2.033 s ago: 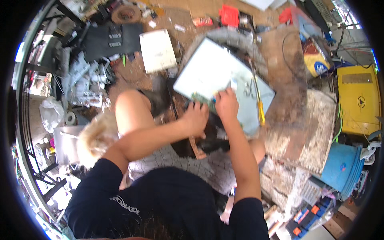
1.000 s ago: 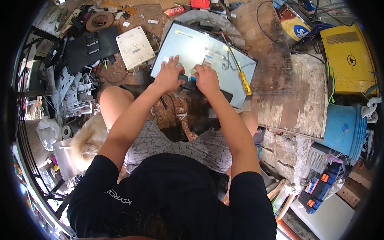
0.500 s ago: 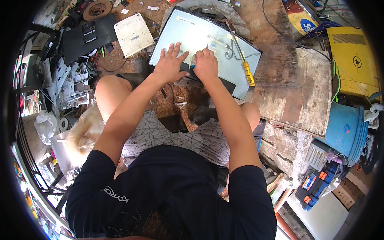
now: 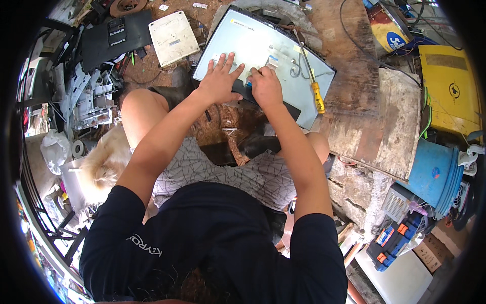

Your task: The person uses a screwdriver to remove screws from the back of a monitor, pries off the back casing by hand, and then removes internal circuit boards.

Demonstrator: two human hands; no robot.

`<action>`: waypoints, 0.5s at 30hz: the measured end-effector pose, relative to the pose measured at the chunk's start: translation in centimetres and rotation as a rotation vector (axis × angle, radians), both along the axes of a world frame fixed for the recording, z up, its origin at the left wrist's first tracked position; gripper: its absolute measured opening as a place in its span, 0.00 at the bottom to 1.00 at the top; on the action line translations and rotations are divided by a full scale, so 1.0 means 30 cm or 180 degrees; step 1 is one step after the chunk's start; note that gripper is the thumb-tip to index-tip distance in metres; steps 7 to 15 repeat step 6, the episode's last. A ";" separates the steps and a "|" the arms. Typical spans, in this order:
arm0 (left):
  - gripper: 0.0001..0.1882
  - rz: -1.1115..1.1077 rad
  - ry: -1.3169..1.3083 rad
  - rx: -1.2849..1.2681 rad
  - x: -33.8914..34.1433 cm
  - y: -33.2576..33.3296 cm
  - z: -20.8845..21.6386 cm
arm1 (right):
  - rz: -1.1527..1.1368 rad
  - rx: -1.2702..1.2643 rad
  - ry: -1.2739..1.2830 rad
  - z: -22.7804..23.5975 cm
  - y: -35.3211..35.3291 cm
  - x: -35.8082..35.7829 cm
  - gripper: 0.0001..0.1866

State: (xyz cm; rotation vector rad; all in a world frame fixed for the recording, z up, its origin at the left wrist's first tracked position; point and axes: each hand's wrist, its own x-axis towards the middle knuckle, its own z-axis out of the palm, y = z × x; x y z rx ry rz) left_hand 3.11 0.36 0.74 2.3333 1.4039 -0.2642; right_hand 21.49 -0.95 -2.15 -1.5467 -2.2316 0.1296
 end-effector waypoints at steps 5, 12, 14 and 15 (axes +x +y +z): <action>0.52 -0.0021 0.0017 -0.0003 0.008 0.006 -0.008 | -0.0568 -0.0280 -0.0030 0.014 -0.022 -0.044 0.06; 0.52 -0.0020 0.0022 -0.0005 0.009 0.006 -0.011 | -0.0624 -0.0273 -0.0093 0.016 -0.019 -0.044 0.11; 0.52 -0.0020 0.0022 -0.0005 0.009 0.006 -0.011 | -0.0624 -0.0273 -0.0093 0.016 -0.019 -0.044 0.11; 0.52 -0.0020 0.0022 -0.0005 0.009 0.006 -0.011 | -0.0624 -0.0273 -0.0093 0.016 -0.019 -0.044 0.11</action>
